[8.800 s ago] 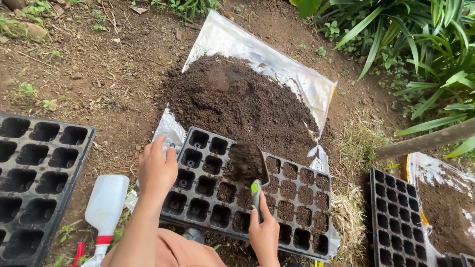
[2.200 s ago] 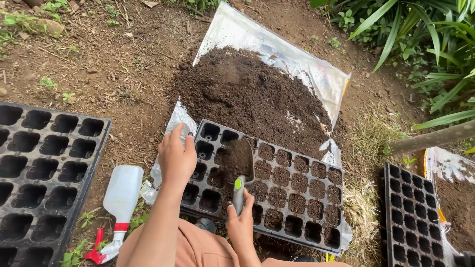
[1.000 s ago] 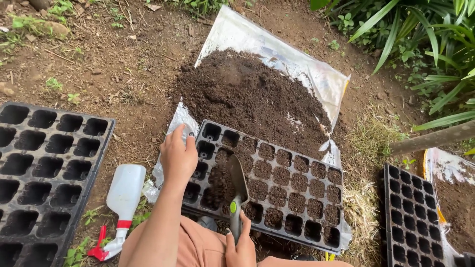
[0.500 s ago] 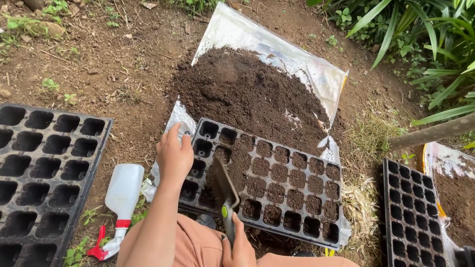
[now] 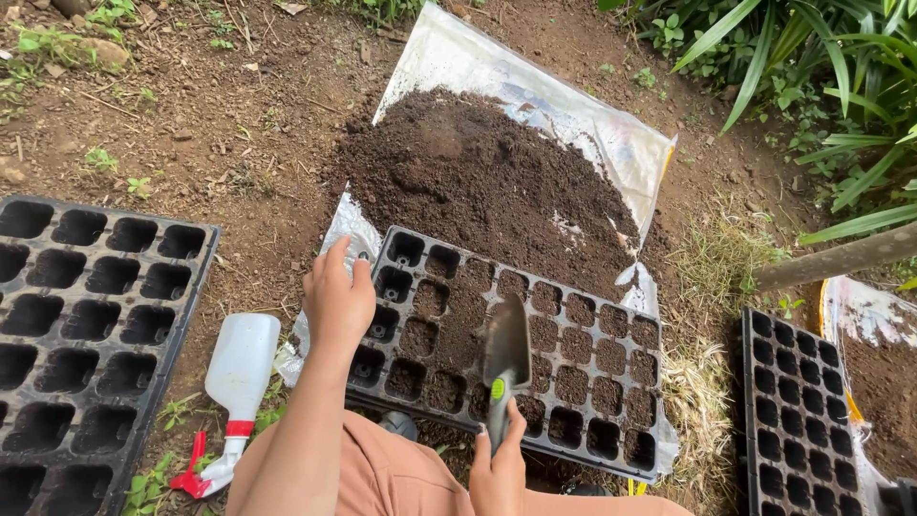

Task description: The person scoops soil from a pile on a tarp using a small trowel and fills the cells of a black seedling tray. They repeat this process, filling each compartment with soil.

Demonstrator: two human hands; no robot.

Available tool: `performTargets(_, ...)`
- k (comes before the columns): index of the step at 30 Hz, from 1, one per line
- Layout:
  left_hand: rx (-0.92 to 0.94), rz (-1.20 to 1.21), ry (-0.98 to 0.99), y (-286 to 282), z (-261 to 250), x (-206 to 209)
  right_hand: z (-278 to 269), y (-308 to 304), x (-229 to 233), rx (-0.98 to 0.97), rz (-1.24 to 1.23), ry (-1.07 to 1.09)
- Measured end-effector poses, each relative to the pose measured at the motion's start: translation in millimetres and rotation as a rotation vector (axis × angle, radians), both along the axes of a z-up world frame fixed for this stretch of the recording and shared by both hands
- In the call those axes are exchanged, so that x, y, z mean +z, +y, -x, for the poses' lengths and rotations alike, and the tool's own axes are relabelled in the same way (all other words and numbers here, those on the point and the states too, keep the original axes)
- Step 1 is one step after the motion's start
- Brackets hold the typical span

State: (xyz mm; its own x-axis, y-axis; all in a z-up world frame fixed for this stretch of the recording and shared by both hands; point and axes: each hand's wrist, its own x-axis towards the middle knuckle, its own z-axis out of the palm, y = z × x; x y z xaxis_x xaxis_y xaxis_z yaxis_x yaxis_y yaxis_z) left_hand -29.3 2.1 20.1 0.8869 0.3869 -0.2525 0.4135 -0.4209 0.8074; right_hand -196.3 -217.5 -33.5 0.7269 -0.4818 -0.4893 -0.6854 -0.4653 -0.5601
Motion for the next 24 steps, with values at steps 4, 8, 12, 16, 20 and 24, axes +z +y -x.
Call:
performTargets(4,0.003,-0.008,0.014,-2.4,0.8,0.7,7.7,5.1,-65.5,0.056,0.024,-0.056)
performTargets(8,-0.008,-0.006,0.002,-3.3,1.9,4.1,-6.8,24.5,-52.4,0.283,-0.136,-0.124)
performTargets(12,-0.006,0.017,0.031,-5.3,1.9,11.2,-28.4,34.6,-17.4,0.387,-0.217,-0.079)
performTargets(16,-0.005,0.014,0.049,-2.7,2.9,7.9,-49.5,17.0,6.8,0.219,-0.241,-0.187)
performTargets(20,0.009,0.006,0.024,-2.5,0.9,6.7,-74.2,-0.4,-5.0,0.056,-0.029,-0.179)
performTargets(24,-0.004,-0.023,0.021,-5.4,-6.1,-0.5,-75.3,20.6,-9.0,0.025,-0.132,-0.164)
